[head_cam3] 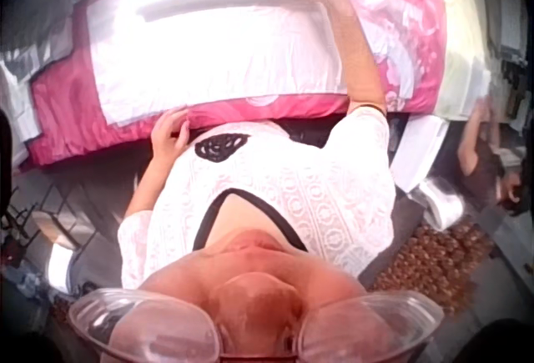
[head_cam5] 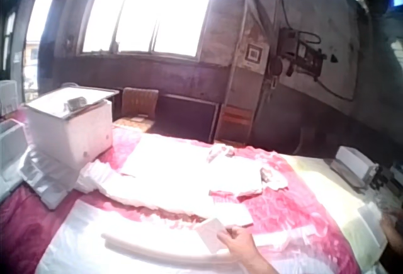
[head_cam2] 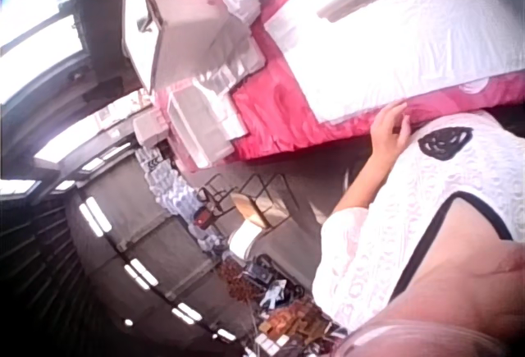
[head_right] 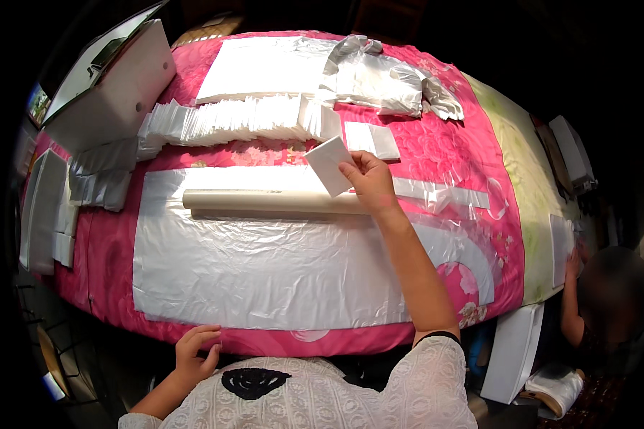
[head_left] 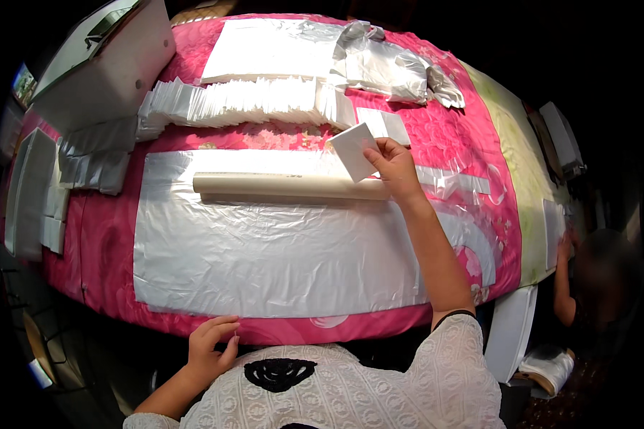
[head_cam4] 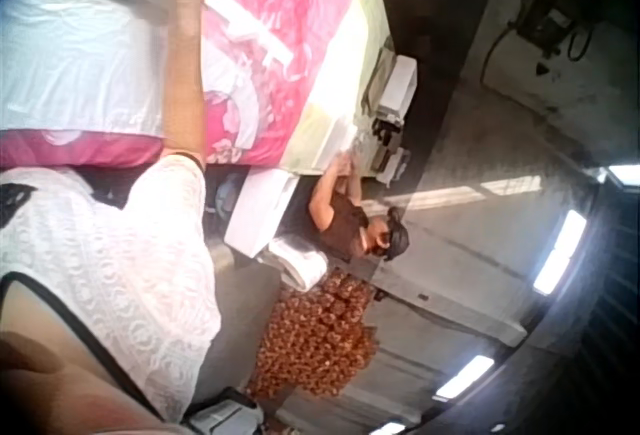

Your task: The person wraps small rectangular items in clear plastic film on a pink table. They unroll the film, place an item on it, fold the film over the item, and smooth it down. The wrapped items are stacked on the table.

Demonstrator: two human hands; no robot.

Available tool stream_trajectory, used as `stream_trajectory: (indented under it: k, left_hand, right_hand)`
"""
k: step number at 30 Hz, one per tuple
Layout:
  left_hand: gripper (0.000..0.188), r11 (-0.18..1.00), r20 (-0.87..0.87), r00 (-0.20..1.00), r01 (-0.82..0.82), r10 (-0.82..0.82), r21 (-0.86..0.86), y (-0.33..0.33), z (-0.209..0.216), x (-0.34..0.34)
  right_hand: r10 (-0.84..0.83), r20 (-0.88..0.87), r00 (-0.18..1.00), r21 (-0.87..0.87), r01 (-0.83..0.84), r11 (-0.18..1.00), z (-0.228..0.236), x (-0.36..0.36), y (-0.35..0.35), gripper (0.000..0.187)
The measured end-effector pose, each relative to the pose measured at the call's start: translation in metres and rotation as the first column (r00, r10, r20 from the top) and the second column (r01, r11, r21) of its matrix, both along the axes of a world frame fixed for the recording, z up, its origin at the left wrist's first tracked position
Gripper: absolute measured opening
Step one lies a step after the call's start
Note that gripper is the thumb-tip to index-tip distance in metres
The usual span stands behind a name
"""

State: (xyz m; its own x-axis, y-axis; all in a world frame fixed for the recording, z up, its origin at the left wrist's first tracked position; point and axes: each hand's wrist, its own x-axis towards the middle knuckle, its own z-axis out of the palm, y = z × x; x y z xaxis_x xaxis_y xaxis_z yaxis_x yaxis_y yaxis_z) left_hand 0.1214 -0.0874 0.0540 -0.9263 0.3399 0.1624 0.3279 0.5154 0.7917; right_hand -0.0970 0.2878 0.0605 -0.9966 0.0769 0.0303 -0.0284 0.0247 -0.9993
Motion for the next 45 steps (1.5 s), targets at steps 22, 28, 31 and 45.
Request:
stream_trajectory:
  k: [22,28,31,45]
  left_hand:
    - [0.036,0.999,-0.033,0.999,0.004,-0.005,-0.039,0.002,-0.01,-0.011]
    - [0.035,1.0,-0.01,1.0,-0.003,0.002,-0.016,0.003,-0.01,-0.007]
    - [0.037,1.0,-0.007,1.0,-0.01,0.01,-0.018,0.005,-0.007,-0.012]
    - [0.042,0.995,-0.055,0.993,0.1,-0.101,-0.008,0.025,0.0,-0.018]
  right_hand:
    - [-0.409,0.437,0.801,0.62,0.061,0.782,-0.08,-0.159,0.119,0.033]
    - [-0.342,0.247,0.907,0.464,0.199,0.863,-0.033,-0.12,0.091,0.04]
    - [-0.227,0.145,0.963,0.293,0.177,0.94,0.007,-0.09,0.073,0.042]
    - [-0.452,0.276,0.848,0.683,0.158,0.713,-0.091,-0.158,0.115,0.054]
